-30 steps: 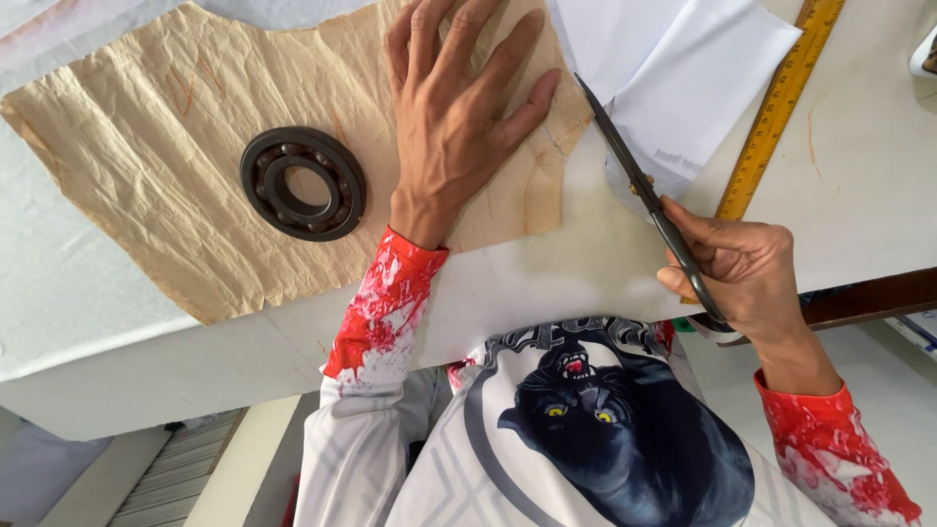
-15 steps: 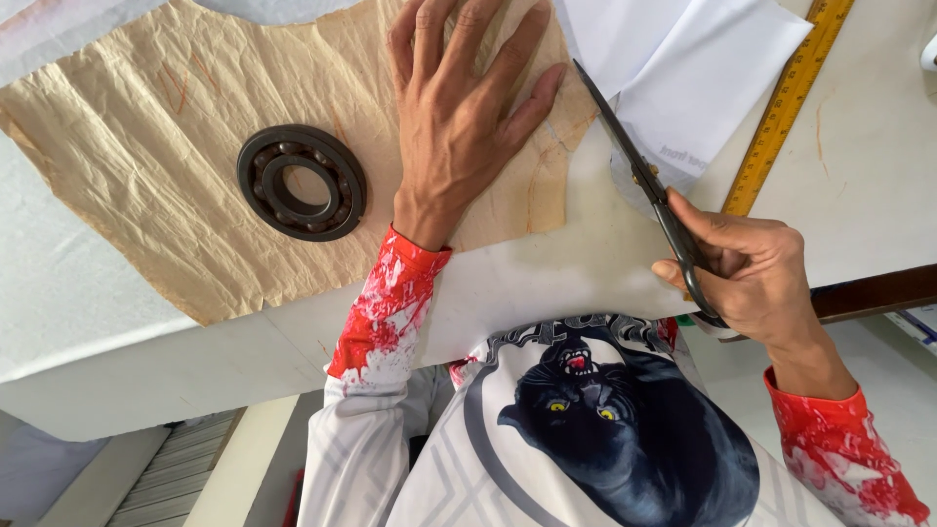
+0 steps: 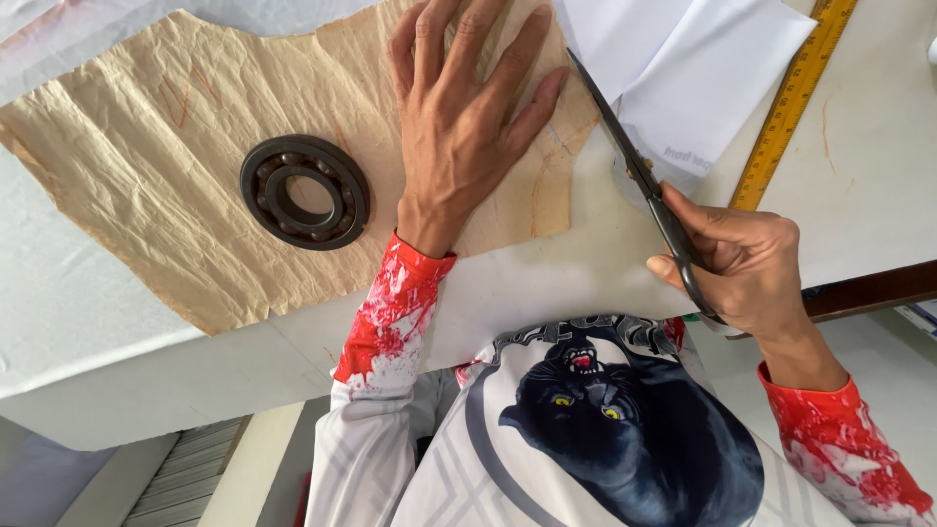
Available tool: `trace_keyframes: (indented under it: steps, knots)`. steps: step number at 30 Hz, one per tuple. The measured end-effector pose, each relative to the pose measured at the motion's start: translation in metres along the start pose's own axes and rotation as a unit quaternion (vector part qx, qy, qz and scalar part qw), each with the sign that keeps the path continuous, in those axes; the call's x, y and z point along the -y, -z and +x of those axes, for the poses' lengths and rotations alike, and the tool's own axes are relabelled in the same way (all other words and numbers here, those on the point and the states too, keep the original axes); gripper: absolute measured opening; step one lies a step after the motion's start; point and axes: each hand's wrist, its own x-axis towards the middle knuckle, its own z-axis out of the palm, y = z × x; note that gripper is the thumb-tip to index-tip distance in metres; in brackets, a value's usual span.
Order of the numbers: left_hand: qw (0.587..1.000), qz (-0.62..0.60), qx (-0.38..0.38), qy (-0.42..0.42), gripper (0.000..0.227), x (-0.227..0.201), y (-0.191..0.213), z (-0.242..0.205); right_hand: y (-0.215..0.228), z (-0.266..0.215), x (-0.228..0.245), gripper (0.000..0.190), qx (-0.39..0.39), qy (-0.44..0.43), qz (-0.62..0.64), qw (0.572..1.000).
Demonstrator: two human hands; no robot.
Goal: The person uses shears to cut a piece of white fabric that is laid over a brown paper pattern on a white table. A metal bearing is used to hold the pattern in place. The person cuts along the pattern's edge and then trims the remaining fabric.
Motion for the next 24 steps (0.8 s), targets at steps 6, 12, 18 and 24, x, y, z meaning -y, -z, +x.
trace_keyframes:
  steps: [6, 12, 18, 24]
  knots:
    - [1.000, -0.001, 0.007, 0.002, 0.028, 0.000, 0.001, 0.000, -0.002, 0.001, 0.006, 0.067, 0.005, 0.011, -0.074, 0.997]
    - [0.999, 0.012, 0.034, 0.022, 0.037, -0.002, 0.002, 0.000, -0.009, 0.002, 0.006, 0.066, -0.015, 0.030, -0.034, 0.999]
    - [1.000, 0.000, 0.024, 0.019, 0.039, 0.001, 0.000, -0.002, -0.012, 0.010, 0.005, 0.070, -0.011, 0.040, -0.022, 0.999]
    - [0.999, -0.003, 0.035, 0.026, 0.039, 0.000, 0.002, -0.001, -0.014, 0.009, 0.008, 0.069, -0.003, 0.035, -0.064, 0.997]
